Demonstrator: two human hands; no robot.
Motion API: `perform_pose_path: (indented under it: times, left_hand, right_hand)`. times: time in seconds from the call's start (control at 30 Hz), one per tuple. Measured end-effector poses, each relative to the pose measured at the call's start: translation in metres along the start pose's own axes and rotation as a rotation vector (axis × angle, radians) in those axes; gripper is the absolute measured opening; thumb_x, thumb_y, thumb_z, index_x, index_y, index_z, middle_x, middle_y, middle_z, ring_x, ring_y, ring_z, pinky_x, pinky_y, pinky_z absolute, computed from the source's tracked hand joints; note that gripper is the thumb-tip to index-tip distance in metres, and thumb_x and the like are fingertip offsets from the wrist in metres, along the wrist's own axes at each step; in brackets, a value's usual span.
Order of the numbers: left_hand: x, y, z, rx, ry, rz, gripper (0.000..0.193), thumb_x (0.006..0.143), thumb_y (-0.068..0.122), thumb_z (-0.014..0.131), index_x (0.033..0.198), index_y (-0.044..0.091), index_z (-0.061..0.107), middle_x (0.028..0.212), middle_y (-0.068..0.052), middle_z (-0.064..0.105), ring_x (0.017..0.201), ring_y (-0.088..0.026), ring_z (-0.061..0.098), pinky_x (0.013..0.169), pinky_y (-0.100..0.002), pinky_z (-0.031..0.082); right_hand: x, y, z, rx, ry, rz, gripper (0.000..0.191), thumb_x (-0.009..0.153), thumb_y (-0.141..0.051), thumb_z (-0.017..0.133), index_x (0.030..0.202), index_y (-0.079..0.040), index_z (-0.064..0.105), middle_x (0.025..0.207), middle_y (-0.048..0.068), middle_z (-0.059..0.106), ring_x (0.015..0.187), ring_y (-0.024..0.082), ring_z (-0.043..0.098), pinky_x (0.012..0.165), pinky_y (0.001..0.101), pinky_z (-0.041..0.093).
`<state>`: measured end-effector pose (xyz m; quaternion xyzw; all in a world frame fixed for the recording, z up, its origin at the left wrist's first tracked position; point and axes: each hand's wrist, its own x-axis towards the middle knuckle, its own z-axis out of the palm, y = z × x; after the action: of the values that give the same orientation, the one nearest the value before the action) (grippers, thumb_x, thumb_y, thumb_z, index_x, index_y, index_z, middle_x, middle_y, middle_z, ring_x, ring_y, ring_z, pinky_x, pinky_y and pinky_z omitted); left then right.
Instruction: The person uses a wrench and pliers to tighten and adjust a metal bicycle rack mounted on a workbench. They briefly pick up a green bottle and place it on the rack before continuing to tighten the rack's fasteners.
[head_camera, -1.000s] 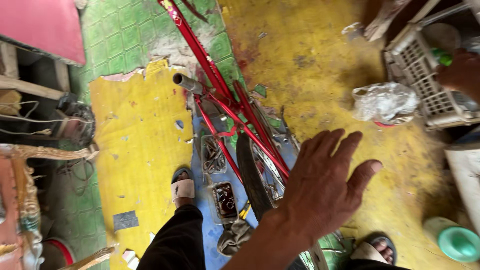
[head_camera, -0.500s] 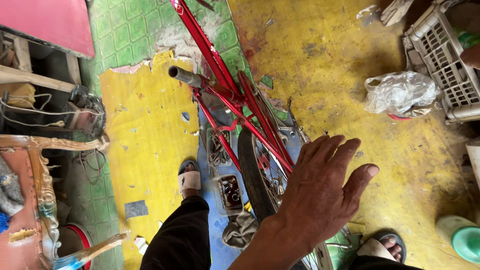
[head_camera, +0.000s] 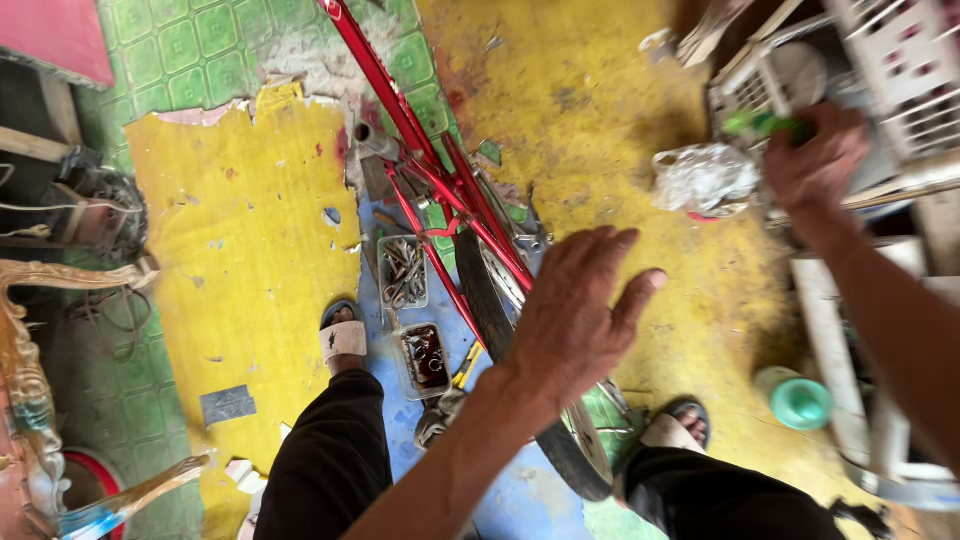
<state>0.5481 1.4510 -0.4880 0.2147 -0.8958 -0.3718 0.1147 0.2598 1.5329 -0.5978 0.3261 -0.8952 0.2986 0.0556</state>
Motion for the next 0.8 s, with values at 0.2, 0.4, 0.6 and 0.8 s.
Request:
perform_pose_path:
  times: [0.2,0.4,0.6,0.8]
  left_hand:
    - [0.002,0.027,-0.095,-0.040,0.073,0.109,0.067,0.103,0.042,0.061,0.148,-0.005,0.043,0.146,-0.029,0.053,0.138,-0.042,0.050,0.120,-0.049,0.037]
    - [0.012,0.031,-0.237,-0.126,0.039,0.251,0.098,0.076,0.030,0.080,0.153,-0.002,0.028,0.148,-0.031,0.044,0.136,-0.046,0.042,0.113,-0.051,0.034]
    - [0.000,-0.013,-0.380,-0.370,0.163,0.312,0.054,0.098,0.016,0.068,0.145,0.007,0.045,0.133,-0.022,0.065,0.124,-0.040,0.062,0.102,-0.049,0.050]
    - [-0.020,-0.076,-0.537,-0.522,0.011,0.152,0.032,0.098,0.020,0.067,0.124,0.005,0.056,0.100,-0.020,0.073,0.093,-0.039,0.073,0.077,-0.048,0.055]
  right_hand:
    - [-0.025,-0.142,-0.118,0.314,-0.060,-0.234,0.019,0.094,-0.010,0.075,0.105,0.005,0.074,0.107,0.018,0.070,0.087,0.025,0.073,0.078,0.0355,0.060]
    - [0.011,-0.348,-0.220,0.343,-0.282,-0.391,0.025,0.090,-0.012,0.073,0.110,0.004,0.070,0.101,0.012,0.069,0.080,0.017,0.074,0.070,0.0283,0.063]
    - [0.024,-0.547,-0.233,0.233,-0.294,-0.525,0.032,0.088,-0.015,0.076,0.113,0.003,0.070,0.100,0.011,0.068,0.079,0.016,0.073,0.067,0.0274,0.063]
    - [0.020,-0.706,-0.194,0.234,-0.311,-0.314,0.060,0.084,-0.027,0.079,0.134,0.001,0.061,0.107,0.010,0.073,0.084,0.016,0.075,0.061,0.0288,0.061]
